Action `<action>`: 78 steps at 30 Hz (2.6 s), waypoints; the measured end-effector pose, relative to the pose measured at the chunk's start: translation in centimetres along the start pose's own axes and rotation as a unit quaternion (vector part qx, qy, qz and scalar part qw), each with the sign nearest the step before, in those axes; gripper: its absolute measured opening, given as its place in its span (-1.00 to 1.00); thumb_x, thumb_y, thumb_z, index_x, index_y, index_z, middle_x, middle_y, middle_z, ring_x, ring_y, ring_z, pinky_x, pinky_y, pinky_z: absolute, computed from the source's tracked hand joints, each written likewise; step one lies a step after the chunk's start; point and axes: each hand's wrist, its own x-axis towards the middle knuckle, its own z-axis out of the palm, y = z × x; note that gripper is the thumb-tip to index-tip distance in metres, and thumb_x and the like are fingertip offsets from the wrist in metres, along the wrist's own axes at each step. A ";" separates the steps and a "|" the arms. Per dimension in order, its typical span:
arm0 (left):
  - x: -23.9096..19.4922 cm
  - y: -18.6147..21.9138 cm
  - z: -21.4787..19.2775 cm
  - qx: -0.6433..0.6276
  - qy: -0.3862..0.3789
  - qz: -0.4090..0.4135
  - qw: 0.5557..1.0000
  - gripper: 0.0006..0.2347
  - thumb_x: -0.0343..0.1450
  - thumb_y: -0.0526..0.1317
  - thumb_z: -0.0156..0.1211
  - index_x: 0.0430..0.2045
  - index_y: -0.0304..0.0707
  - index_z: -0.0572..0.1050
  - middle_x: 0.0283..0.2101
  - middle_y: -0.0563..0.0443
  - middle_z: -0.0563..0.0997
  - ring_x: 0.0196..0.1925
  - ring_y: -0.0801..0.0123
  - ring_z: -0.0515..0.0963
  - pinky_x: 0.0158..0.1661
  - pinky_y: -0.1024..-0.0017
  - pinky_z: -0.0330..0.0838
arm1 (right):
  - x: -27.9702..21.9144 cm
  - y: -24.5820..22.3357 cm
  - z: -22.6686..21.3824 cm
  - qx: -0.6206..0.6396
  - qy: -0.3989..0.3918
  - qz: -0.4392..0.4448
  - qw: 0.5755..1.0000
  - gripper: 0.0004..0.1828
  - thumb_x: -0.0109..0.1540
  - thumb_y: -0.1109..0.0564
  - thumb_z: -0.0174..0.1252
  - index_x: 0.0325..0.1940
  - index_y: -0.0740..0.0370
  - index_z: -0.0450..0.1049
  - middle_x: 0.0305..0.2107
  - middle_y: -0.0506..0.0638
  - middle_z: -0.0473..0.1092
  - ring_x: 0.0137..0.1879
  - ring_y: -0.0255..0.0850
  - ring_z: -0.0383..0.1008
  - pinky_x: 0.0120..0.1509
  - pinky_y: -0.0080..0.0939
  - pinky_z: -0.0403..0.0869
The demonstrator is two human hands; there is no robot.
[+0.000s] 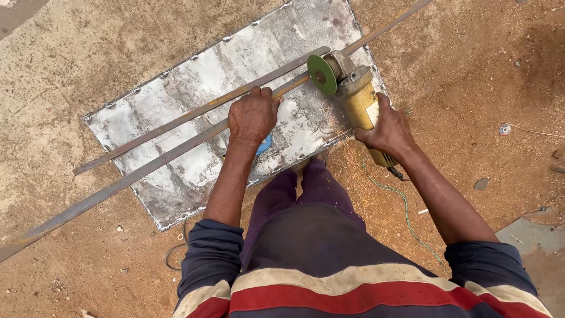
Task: The person cuts metal strips using an angle grinder, breaks the cut pieces by hand, and arranges them on a metal surface.
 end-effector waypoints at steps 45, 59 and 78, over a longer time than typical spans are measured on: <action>-4.9 3.6 -21.7 0.407 -0.115 0.067 0.904 -0.80 0.34 -0.28 0.25 -0.69 -0.09 0.38 -0.69 0.19 0.39 -0.67 0.57 0.40 -0.69 0.47 0.18 | 16.6 0.9 -4.3 0.577 -0.074 -0.193 0.790 -0.17 0.04 0.00 0.33 0.32 0.37 0.24 -0.03 0.06 0.44 0.09 -0.16 0.49 0.25 -0.15 0.53; -2.3 -18.1 -5.8 0.240 -0.054 -0.099 0.964 -0.80 0.50 -0.17 0.13 -0.54 -0.14 0.52 -0.38 -0.05 0.66 -0.39 0.08 0.68 -0.43 0.16 0.54 | 16.6 2.0 -4.3 0.702 -0.064 -0.169 0.689 -0.21 0.12 0.02 0.31 0.31 0.48 0.20 -0.09 0.25 0.52 0.09 0.01 0.60 0.30 -0.02 0.60; 3.2 -8.3 -5.2 -0.021 -0.007 -0.108 0.994 -0.73 0.55 0.03 0.14 -0.20 -0.19 0.52 -0.33 -0.18 0.67 -0.32 -0.05 0.67 -0.34 0.04 0.52 | -2.8 13.2 -4.5 0.677 0.146 -0.058 0.719 -0.29 0.14 -0.02 0.27 0.20 0.57 0.34 -0.13 0.31 0.51 0.08 0.10 0.59 0.32 0.09 0.55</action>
